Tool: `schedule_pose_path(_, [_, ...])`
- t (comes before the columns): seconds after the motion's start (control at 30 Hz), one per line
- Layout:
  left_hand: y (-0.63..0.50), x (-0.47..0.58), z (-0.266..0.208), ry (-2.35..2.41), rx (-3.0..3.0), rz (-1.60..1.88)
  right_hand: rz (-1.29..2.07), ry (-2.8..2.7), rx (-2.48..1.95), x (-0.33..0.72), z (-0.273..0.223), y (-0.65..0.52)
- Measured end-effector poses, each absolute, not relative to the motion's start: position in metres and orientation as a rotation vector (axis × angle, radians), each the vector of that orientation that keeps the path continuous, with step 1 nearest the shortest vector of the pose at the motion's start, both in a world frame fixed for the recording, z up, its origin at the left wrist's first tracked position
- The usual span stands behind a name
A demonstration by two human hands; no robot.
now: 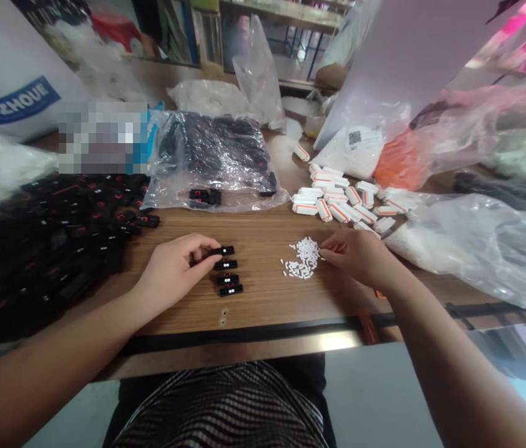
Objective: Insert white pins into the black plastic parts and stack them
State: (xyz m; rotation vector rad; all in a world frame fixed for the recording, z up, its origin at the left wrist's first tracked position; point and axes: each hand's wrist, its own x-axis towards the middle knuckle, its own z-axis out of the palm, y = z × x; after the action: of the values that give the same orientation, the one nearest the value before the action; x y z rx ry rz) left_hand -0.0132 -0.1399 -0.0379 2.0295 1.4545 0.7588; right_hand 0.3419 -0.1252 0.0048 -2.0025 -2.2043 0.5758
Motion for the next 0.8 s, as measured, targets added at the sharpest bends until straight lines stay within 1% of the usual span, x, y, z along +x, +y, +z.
schedule_pose_path(0.27, [-0.140,-0.014,-0.039,1.454,2.049,0.751,0.324,-2.427,-1.804,0.336,0.009,-0.124])
schedule_pose_path(0.5, [-0.140,-0.014,-0.039,1.449,2.050,0.760,0.392,-2.194,-1.965,0.348,0.002,-0.126])
schedule_pose_path(0.7, [-0.140,-0.014,-0.038,1.462,2.050,0.741,0.483,-2.210,-1.870,0.349,-0.005,-0.131])
schedule_pose_path(0.8, [-0.140,-0.014,-0.039,1.461,2.043,0.743,0.464,-2.158,-1.879,0.349,-0.006,-0.132])
